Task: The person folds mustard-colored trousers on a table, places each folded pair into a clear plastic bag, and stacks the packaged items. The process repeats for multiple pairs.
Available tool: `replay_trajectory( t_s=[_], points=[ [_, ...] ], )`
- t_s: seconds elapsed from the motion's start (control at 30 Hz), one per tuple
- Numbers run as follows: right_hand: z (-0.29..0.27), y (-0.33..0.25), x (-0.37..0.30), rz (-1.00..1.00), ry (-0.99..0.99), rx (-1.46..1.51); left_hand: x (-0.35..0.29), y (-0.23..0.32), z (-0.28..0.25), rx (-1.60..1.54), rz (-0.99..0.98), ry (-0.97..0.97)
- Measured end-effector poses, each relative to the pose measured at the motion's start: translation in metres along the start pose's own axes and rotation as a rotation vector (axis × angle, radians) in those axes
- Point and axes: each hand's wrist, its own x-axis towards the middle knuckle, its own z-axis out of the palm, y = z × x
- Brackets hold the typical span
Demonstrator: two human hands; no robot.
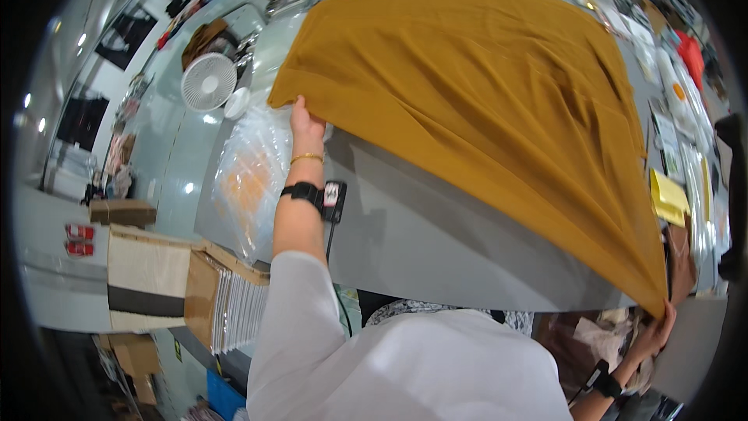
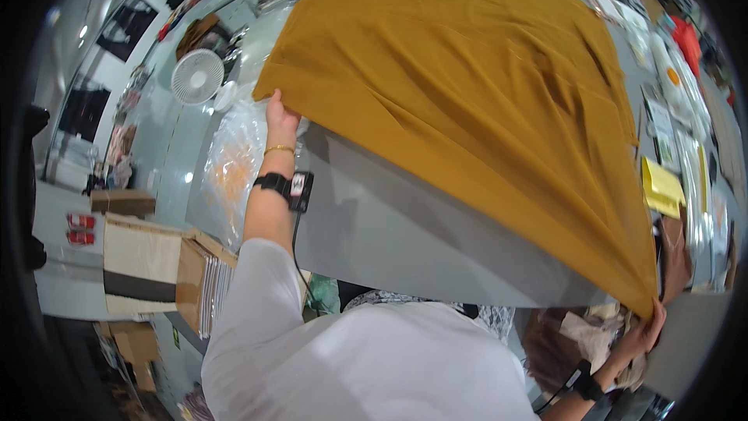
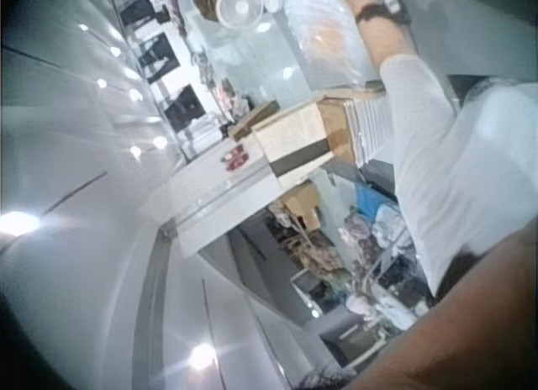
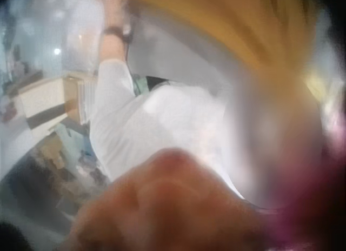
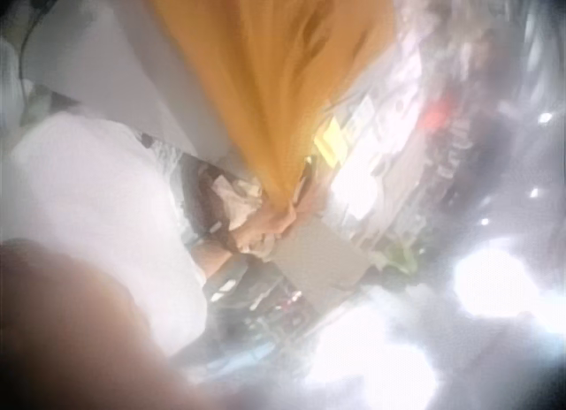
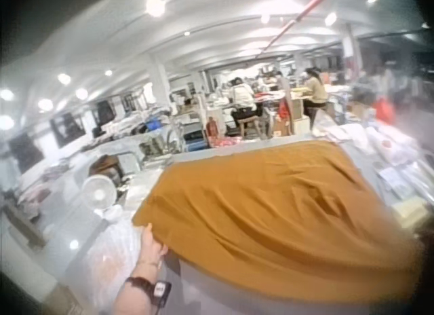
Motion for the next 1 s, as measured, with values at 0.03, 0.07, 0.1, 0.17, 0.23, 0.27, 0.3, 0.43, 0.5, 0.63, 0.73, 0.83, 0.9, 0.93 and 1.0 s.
replay_trajectory(
  t_s=[0.03,0.07,0.1,0.17,0.23,0.27,0.3,0.43,0.5,0.63,0.73,0.83,0.9,0.93,1.0],
  points=[
    [-0.002,0.023,0.003,0.153,0.118,0.203,0.012,0.005,-0.004,0.036,0.055,0.060],
    [0.002,0.043,0.012,0.372,0.223,0.383,0.021,0.012,-0.006,0.074,0.108,0.129],
    [0.010,0.054,0.025,0.638,0.343,0.559,0.026,0.018,-0.006,0.122,0.156,0.197],
    [0.048,0.055,0.065,0.564,0.332,0.563,0.030,0.033,0.002,0.187,0.342,0.154],
    [0.107,0.018,0.117,0.468,0.245,0.468,0.023,0.045,0.023,0.341,0.470,0.140],
    [0.142,-0.015,0.145,0.414,0.177,0.500,0.015,0.047,0.036,0.477,0.566,0.045],
    [0.177,-0.055,0.169,0.265,0.022,0.436,0.005,0.047,0.052,0.627,0.650,-0.031],
    [0.303,-0.269,0.228,-0.554,-0.485,0.369,-0.071,0.027,0.115,1.201,0.754,-0.296],
    [0.342,-0.372,0.227,-0.835,-0.647,0.505,-0.114,0.010,0.138,1.275,0.946,-0.470],
    [0.370,-0.493,0.196,-1.172,-0.575,0.585,-0.163,-0.005,0.159,1.402,1.172,-0.675],
    [0.367,-0.499,0.192,-1.124,-0.687,0.417,-0.185,-0.008,0.154,1.451,1.336,-0.638],
    [0.338,-0.463,0.227,-1.081,-0.579,0.407,-0.224,-0.031,0.129,1.351,1.332,-0.788],
    [0.296,-0.433,0.265,-1.048,-0.503,0.265,-0.256,-0.060,0.108,1.538,1.051,-1.229],
    [0.268,-0.420,0.287,-1.143,-0.325,0.343,-0.264,-0.068,0.095,1.491,1.045,-1.272],
    [0.204,-0.397,0.319,-0.945,-0.174,0.151,-0.271,-0.070,0.077,1.620,0.946,-1.334]
  ],
)
